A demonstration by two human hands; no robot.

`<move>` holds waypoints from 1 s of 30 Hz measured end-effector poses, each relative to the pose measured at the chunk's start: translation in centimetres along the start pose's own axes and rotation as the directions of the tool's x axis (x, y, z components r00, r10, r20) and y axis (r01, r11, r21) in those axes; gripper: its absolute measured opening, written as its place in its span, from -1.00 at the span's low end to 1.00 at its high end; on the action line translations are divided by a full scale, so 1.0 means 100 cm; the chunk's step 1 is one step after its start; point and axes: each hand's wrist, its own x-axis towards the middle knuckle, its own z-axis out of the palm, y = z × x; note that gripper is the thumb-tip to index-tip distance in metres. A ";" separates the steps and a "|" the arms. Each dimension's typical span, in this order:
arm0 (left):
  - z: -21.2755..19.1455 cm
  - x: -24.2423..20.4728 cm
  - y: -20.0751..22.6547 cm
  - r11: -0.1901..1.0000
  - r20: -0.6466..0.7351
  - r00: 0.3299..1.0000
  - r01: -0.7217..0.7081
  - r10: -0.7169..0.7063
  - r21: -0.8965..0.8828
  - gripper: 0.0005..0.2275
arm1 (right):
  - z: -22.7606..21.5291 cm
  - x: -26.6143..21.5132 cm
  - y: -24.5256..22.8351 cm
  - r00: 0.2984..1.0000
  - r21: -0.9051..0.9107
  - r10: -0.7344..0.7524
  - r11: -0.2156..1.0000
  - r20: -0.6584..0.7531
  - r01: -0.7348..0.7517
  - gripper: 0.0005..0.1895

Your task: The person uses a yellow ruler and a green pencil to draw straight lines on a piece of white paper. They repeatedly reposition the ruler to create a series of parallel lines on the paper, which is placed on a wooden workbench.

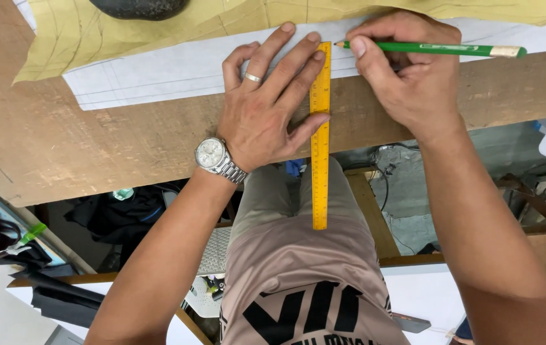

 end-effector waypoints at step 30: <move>-0.016 -0.012 -0.005 0.995 0.075 0.996 0.042 -0.049 0.092 -0.34 | 0.007 0.006 -0.001 0.960 -0.414 -0.278 0.869 0.041 0.269 -0.67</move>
